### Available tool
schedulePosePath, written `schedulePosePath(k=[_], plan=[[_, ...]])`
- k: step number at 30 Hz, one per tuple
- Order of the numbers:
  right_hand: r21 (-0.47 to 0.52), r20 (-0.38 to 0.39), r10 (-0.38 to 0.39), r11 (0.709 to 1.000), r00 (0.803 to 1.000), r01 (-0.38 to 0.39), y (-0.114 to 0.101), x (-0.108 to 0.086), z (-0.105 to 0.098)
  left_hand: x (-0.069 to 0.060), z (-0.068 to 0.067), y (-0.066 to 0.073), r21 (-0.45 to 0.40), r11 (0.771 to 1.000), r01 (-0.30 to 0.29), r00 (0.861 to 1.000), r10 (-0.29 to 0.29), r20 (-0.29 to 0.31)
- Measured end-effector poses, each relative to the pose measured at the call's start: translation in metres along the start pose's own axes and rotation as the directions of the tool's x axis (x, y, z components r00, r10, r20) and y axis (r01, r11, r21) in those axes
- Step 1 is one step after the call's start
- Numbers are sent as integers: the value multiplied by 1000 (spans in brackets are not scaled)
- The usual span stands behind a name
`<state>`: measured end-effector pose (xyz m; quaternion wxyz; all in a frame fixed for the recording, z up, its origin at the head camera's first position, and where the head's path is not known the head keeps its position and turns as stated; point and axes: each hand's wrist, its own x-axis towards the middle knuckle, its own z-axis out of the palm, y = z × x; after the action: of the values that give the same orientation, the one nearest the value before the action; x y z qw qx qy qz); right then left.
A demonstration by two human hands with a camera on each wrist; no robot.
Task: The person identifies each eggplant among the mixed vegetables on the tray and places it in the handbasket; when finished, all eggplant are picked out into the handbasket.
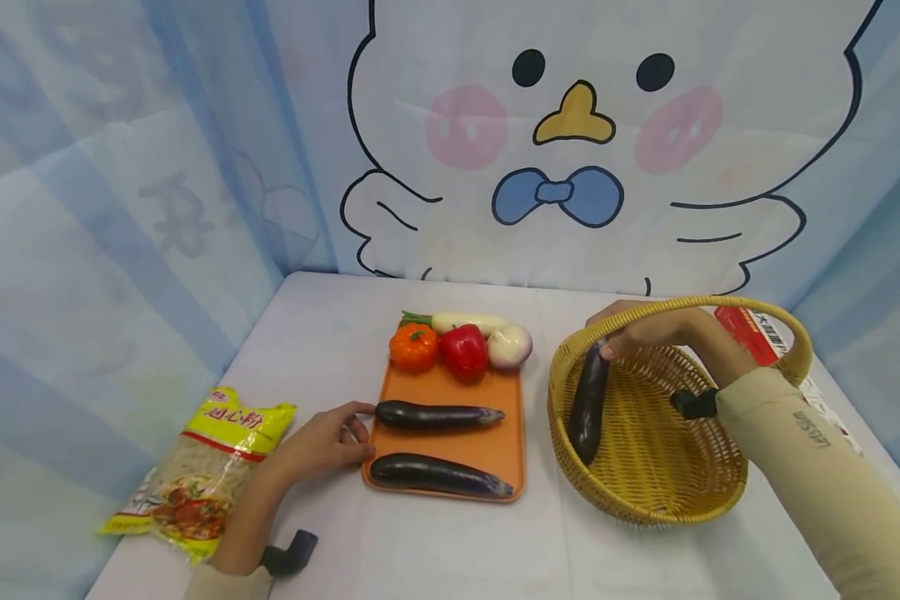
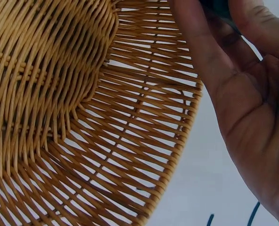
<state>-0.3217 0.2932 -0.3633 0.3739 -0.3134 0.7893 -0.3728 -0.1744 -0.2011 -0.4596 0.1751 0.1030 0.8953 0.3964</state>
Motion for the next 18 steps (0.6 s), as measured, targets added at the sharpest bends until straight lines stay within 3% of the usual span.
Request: schedulePosePath(k=[5,12,18], plan=[[-10,29,-21,1000,999,21,6,6,-2,0,0,0,-2,1000,-8,1000,8,-1],[-38,38,-113,993,993,115,12,10,0,0,1,4,10,1000,-6,1000,6,-6],[-30,27,-13,999,1000,13,11,10,4,-1,1,5,11,1000,1,1000,-1,-16]])
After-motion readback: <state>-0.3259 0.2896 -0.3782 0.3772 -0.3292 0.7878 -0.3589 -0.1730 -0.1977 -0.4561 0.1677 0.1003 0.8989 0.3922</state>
